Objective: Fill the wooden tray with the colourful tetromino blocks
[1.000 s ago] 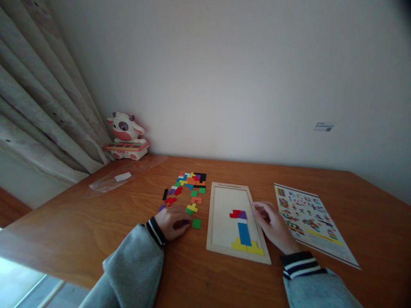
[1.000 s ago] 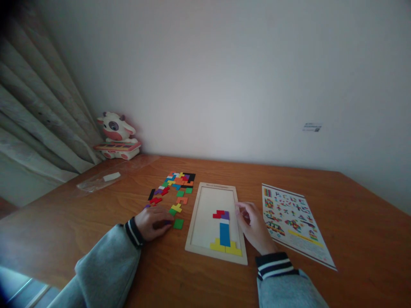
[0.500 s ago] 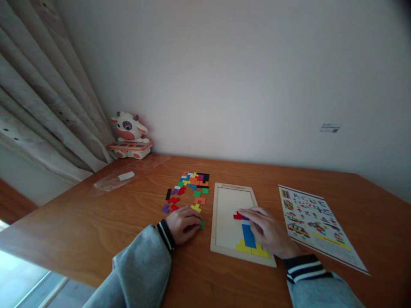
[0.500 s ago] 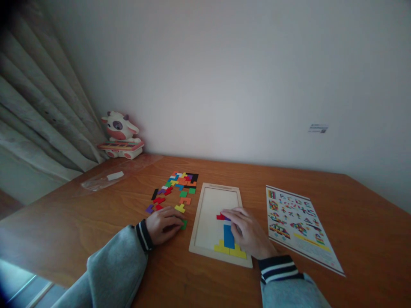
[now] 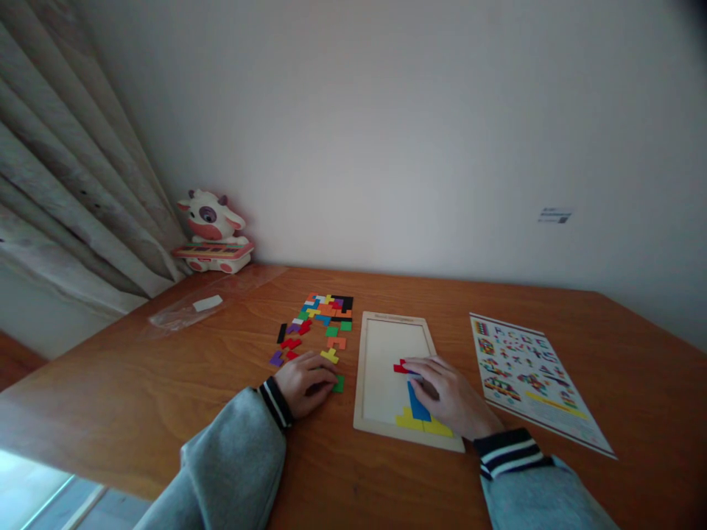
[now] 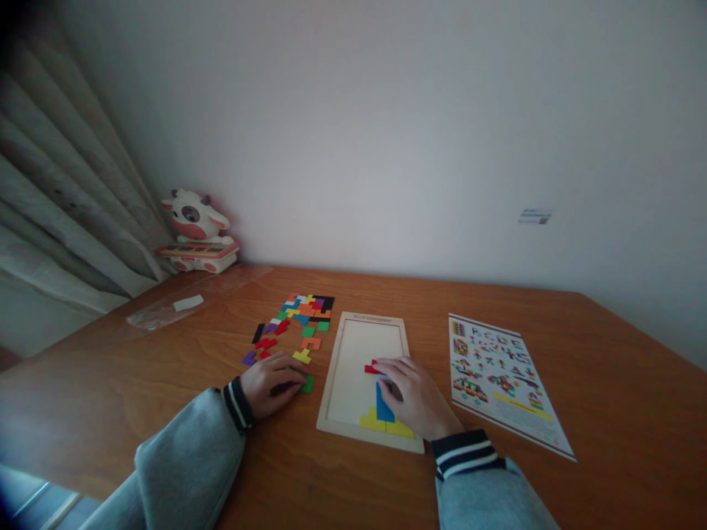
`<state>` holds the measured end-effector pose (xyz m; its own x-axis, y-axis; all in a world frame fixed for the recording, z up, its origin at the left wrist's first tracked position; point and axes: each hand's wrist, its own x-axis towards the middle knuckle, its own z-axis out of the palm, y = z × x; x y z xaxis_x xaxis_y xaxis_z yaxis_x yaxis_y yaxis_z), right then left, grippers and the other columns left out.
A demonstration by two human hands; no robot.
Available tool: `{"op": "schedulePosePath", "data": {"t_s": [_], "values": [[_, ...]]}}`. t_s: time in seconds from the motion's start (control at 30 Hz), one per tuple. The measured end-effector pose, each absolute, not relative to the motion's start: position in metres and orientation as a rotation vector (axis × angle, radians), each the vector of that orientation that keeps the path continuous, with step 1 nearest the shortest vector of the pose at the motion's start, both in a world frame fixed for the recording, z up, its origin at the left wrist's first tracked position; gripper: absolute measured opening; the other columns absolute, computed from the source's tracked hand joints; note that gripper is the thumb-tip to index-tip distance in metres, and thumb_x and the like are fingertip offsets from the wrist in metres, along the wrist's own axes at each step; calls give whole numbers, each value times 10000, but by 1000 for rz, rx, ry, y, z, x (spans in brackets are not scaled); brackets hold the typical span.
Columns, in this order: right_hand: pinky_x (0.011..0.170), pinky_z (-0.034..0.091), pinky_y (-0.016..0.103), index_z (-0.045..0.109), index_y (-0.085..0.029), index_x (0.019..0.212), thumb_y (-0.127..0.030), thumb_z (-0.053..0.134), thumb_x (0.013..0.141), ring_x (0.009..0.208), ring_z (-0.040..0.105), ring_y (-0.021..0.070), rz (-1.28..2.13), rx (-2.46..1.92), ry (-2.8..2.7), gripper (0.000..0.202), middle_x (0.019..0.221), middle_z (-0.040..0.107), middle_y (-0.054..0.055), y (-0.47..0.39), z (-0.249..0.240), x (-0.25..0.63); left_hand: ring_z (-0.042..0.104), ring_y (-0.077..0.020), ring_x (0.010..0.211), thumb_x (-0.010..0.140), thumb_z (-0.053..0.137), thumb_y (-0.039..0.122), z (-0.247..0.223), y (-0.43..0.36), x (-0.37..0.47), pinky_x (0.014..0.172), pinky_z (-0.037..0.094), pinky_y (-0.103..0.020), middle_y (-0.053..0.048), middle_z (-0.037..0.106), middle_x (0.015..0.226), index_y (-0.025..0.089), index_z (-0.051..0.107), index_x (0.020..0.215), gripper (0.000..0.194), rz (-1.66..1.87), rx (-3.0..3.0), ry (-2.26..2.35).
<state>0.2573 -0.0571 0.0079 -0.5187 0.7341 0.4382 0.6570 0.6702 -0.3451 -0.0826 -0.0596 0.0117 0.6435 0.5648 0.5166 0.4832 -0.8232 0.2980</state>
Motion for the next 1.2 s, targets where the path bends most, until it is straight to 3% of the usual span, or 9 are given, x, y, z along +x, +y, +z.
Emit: {"op": "schedulePosePath", "data": {"t_s": [0.6,0.77,1.2], "values": [[978,482,420,632,-244,1146,-205,521,930,1066,604,216,290,-1065,-2236,246,1118,674,62,-59,12,257,630,-179,897,868,565,113,17,-60,-79,812,516,-326,-66,691,999,205,670,995,189,954,2780,885],[912,501,390,641,-242,1065,-268,469,968,1012,616,215,372,-1111,-2028,199,1051,661,63,-54,5,262,622,-185,874,862,565,93,21,-62,-75,793,516,-329,-67,695,972,198,657,1038,225,1027,2820,899],[707,518,352,629,-223,1112,-388,498,940,805,586,199,427,-1322,-1822,272,962,605,65,-47,-4,272,617,-192,867,897,514,147,20,-34,-55,799,531,-341,-85,684,959,189,667,1057,225,978,2864,835]]}}
